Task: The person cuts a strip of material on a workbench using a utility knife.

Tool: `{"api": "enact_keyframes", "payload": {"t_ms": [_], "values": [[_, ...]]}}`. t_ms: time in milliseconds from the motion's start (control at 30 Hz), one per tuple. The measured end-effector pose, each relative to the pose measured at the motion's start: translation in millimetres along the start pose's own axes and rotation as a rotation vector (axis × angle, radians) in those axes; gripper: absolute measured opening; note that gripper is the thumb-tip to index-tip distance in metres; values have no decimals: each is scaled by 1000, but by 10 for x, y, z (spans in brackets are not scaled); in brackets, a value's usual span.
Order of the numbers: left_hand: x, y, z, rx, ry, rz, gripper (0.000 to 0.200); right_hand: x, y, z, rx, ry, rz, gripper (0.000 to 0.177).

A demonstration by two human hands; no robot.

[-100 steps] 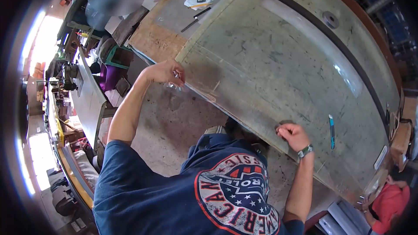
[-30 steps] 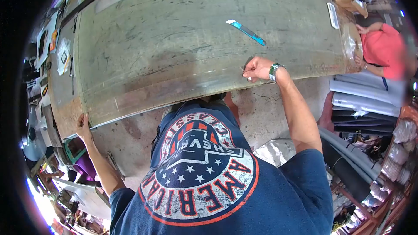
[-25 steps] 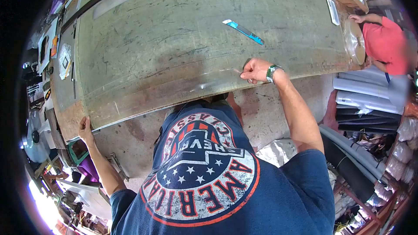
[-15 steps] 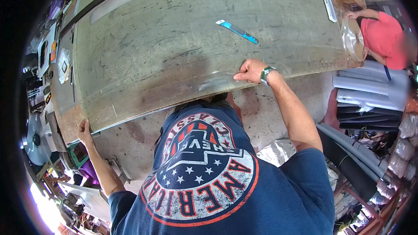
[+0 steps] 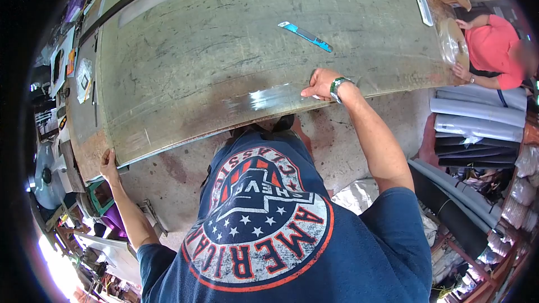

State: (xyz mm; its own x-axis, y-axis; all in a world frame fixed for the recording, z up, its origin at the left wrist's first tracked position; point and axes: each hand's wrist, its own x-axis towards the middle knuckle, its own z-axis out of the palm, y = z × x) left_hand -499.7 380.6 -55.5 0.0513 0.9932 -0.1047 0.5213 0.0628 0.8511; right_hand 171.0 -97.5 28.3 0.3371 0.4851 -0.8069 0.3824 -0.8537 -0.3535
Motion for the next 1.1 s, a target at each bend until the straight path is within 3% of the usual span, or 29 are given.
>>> {"api": "enact_keyframes", "payload": {"t_ms": [533,733,867,1000,1033,1100], "values": [[-6,14,-7,26,12,37,37,5,-41,22,-11,0,105,48],[16,-51,-11,25,-6,39,39,-137,-247,59,-401,324,224,68],[-17,-50,-35,46,-35,92,33,-125,-281,-43,-367,134,272,79],[-19,48,-24,-42,-18,103,38,-204,-323,-32,-354,182,253,75],[-8,119,-29,237,144,134,46,-224,-339,-30,-365,171,252,76],[-127,529,266,417,280,330,49,-251,-387,-60,-395,156,244,78]]}}
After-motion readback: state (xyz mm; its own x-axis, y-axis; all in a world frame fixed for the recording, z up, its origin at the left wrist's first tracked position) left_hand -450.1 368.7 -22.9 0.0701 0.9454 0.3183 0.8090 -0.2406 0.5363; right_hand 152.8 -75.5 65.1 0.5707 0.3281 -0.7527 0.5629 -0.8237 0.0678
